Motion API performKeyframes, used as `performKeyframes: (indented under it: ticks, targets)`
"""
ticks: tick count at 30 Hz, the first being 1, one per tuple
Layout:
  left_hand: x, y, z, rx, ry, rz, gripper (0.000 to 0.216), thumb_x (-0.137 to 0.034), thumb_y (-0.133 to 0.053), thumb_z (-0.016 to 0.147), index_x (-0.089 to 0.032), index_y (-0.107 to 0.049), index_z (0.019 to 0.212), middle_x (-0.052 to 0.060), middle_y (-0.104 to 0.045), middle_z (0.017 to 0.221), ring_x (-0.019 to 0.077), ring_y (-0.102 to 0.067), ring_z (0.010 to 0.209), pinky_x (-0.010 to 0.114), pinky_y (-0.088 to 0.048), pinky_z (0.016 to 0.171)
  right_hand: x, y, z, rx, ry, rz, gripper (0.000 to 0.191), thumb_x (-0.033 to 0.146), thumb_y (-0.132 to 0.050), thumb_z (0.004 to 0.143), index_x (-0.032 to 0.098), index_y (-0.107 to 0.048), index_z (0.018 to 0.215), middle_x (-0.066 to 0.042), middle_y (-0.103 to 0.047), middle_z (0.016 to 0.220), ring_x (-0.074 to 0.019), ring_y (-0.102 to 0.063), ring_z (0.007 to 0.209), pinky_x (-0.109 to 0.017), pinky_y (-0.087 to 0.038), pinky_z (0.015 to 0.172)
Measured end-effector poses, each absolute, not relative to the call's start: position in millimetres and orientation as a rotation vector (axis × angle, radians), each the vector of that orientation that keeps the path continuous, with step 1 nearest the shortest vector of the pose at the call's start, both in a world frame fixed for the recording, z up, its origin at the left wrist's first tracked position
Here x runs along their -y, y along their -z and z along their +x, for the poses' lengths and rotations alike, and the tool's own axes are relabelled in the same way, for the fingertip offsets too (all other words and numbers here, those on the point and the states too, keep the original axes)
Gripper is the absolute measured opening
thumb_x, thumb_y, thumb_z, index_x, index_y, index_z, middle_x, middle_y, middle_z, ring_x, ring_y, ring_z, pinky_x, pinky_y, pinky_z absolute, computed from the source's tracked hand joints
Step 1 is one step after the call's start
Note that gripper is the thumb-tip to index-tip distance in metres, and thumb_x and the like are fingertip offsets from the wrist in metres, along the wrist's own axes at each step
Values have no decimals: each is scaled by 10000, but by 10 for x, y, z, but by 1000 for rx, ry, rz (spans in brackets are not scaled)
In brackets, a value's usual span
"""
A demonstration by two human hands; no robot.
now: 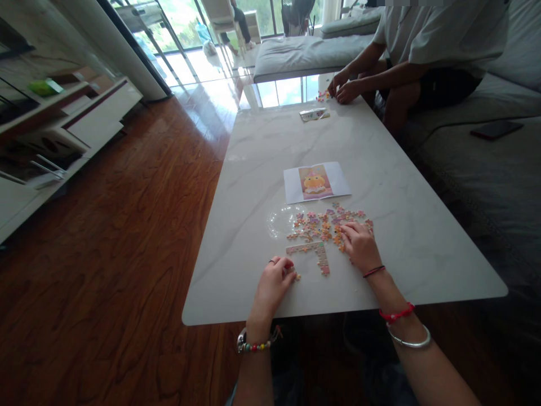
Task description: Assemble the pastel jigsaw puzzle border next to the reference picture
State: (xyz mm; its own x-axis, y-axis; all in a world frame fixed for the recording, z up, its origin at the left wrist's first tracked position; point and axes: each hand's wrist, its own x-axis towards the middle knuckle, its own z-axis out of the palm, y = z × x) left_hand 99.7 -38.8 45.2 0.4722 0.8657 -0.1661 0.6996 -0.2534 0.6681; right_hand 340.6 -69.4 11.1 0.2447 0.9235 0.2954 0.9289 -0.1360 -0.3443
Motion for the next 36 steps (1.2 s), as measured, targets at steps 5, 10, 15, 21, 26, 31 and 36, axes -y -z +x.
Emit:
performKeyframes:
  ticks: [5,10,15,21,26,31,36]
  targets:
    - [388,-451,992,-1289,-303,2028,50,-179,-528,702,-197,-543,745,4,-527,776,137,-522,717,271,-423,688,598,-56,3476,1549,92,-2158,276,213,-451,782,179,-589,1019,-106,-558,1014,-231,-460,917,-367,-347,769]
    - [381,-442,982,-1284,-301,2029,53,-176,-544,695,-194,-547,745,4,-533,783,130,-515,703,259,-421,676,542,-65,3515,1465,52,-2128,122,216,-518,738,169,-609,803,-79,-584,852,-210,-489,847,-335,-357,768]
    - [382,-427,973,-1270,-315,2036,42,-176,-539,703,-194,-548,740,2,-531,791,124,-514,697,252,-416,671,570,-96,3528,1452,42,-2082,168,206,-450,785,171,-609,745,-61,-607,761,-178,-520,746,-308,-368,750]
    - [383,-437,977,-1278,-326,2036,30,-177,-542,699,-193,-548,723,-2,-525,777,116,-511,671,245,-419,656,639,-172,3528,1583,37,-2063,193,129,-455,750,175,-639,719,-67,-637,832,-207,-510,857,-348,-360,807]
    - [391,-432,997,-1332,-320,1959,52,-174,-520,710,-193,-563,733,-7,-560,744,111,-530,654,239,-421,651,793,-382,3290,1441,-128,-1913,209,179,-425,786,166,-631,821,-68,-621,854,-168,-541,785,-302,-420,739]
    - [410,-426,1015,-1397,-324,1838,85,-184,-497,726,-187,-582,735,-1,-612,734,111,-562,672,230,-432,657,937,-395,2687,1804,-625,-1778,191,291,-556,734,188,-590,890,-37,-582,815,-135,-544,669,-264,-438,624]
    - [407,-449,1007,-1422,-320,1747,98,-190,-499,716,-183,-595,730,-3,-631,716,113,-575,657,227,-440,651,953,-331,2291,1984,-497,-1868,115,281,-568,732,184,-550,793,-57,-540,829,-188,-522,832,-300,-419,698]
